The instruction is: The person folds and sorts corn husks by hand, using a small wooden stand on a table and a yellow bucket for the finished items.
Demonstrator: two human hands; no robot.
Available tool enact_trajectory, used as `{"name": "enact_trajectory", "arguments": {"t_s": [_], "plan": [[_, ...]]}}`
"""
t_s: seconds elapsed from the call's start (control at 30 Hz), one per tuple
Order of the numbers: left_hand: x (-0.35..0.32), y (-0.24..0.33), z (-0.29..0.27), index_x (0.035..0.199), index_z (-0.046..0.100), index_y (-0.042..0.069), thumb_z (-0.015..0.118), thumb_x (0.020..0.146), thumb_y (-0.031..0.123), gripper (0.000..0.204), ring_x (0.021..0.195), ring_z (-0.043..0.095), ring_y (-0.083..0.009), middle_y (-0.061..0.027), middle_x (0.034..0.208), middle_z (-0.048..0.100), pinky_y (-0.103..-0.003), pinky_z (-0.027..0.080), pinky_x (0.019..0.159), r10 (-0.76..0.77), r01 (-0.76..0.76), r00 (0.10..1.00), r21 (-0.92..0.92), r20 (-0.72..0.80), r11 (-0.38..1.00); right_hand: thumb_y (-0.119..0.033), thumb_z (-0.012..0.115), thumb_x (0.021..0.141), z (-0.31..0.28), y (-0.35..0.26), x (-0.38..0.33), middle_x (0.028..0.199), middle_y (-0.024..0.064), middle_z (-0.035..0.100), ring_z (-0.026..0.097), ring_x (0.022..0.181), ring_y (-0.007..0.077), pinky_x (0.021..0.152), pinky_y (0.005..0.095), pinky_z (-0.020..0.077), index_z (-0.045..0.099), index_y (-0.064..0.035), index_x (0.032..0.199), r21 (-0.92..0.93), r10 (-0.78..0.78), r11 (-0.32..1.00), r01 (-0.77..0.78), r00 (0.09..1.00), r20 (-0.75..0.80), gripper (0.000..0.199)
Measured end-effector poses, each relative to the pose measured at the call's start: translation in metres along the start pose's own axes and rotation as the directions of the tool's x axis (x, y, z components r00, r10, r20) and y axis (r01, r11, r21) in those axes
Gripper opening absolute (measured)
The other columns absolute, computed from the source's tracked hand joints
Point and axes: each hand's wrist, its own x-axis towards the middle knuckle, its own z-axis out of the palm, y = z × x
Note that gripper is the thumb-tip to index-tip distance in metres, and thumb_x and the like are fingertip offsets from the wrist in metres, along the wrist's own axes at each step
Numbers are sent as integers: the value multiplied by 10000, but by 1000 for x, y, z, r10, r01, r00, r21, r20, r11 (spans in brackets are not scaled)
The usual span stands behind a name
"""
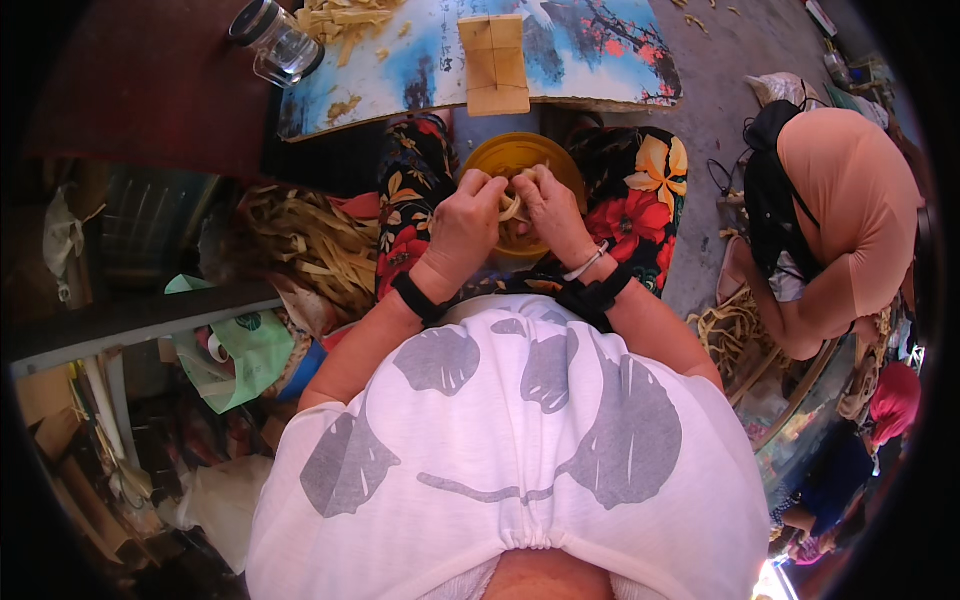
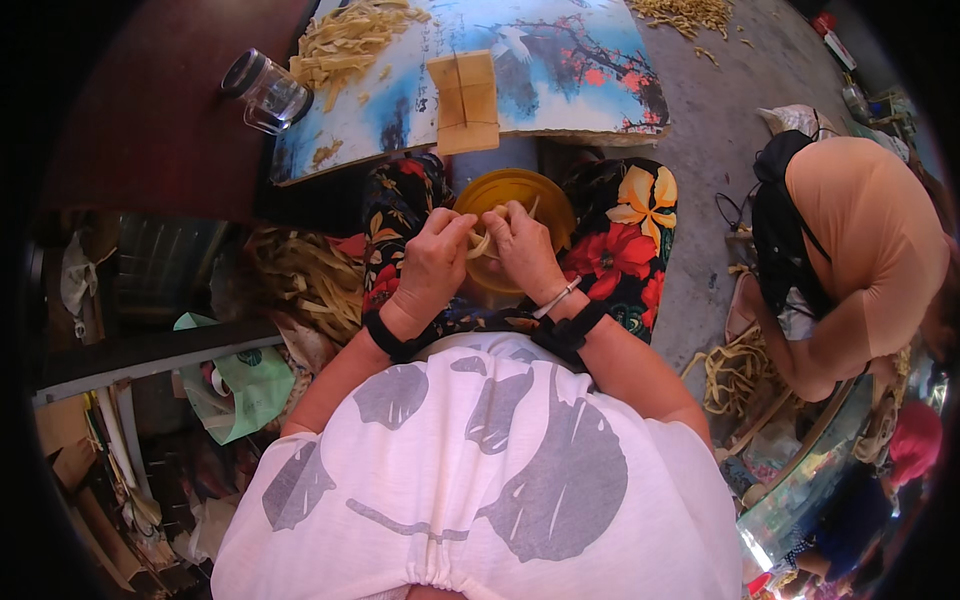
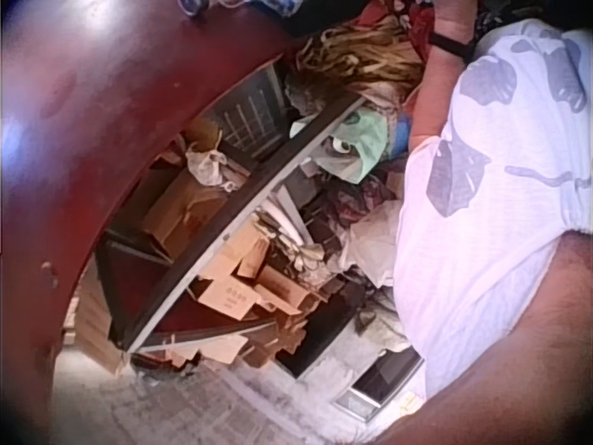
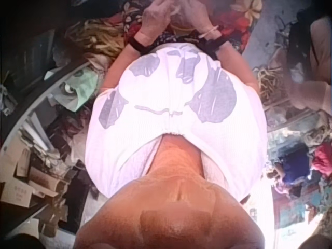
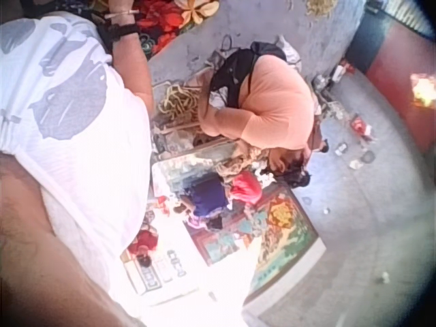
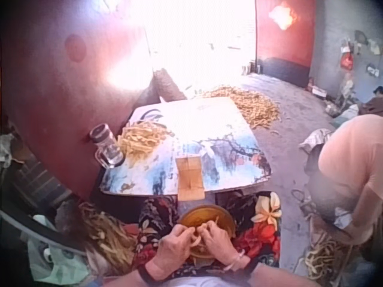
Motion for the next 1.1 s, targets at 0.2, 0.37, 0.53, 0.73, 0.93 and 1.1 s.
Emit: {"name": "enact_trajectory", "arguments": {"t_s": [0.2,0.37,0.53,0.73,0.93,1.1], "plan": [[0,-1,5,1046,681,14,618,880,-19,180,750,652,-363,-153,903,611,-401,547,646,7,-3,999,94,-47,996,-244,635,975,2,-2,1,891,210,707,695,807,387,706,394,552,630,9,1055,-89,-94,991,96,995,30,266],[7,-7,4,1007,647,7,586,883,1,139,820,638,-402,-191,931,582,-437,547,708,-39,36,996,-39,-77,999,-210,639,960,0,-13,-6,910,210,709,697,826,382,745,394,551,647,0,1085,1,-255,967,256,961,105,245],[0,-5,8,1069,670,-35,576,886,-47,207,861,644,-377,-196,995,598,-397,540,739,-48,41,994,-73,-94,996,-177,650,938,-2,-7,-5,936,167,716,709,881,304,785,377,544,652,-3,1098,-236,-259,930,281,958,120,237],[2,-15,4,1070,665,-17,583,901,-29,188,835,650,-374,-195,982,617,-384,539,724,-29,26,992,-26,-122,999,-217,553,1039,-16,-16,-1,1104,-23,645,620,973,76,850,244,539,617,-72,1169,599,126,584,-548,790,599,205],[-2,-2,-9,963,643,37,651,961,85,49,698,612,-113,-35,786,648,-260,485,623,-387,358,922,-423,18,833,-250,591,1022,-6,-16,0,1004,34,688,673,878,112,709,255,560,608,-42,1127,452,24,873,-185,941,338,234],[8,-24,-24,998,621,31,639,975,66,45,695,547,-30,22,750,607,-206,457,609,-279,244,958,-325,-64,913,-180,635,977,-13,-32,-8,770,145,675,696,700,254,631,325,529,616,-28,1013,-96,-238,962,255,958,163,157]]}}
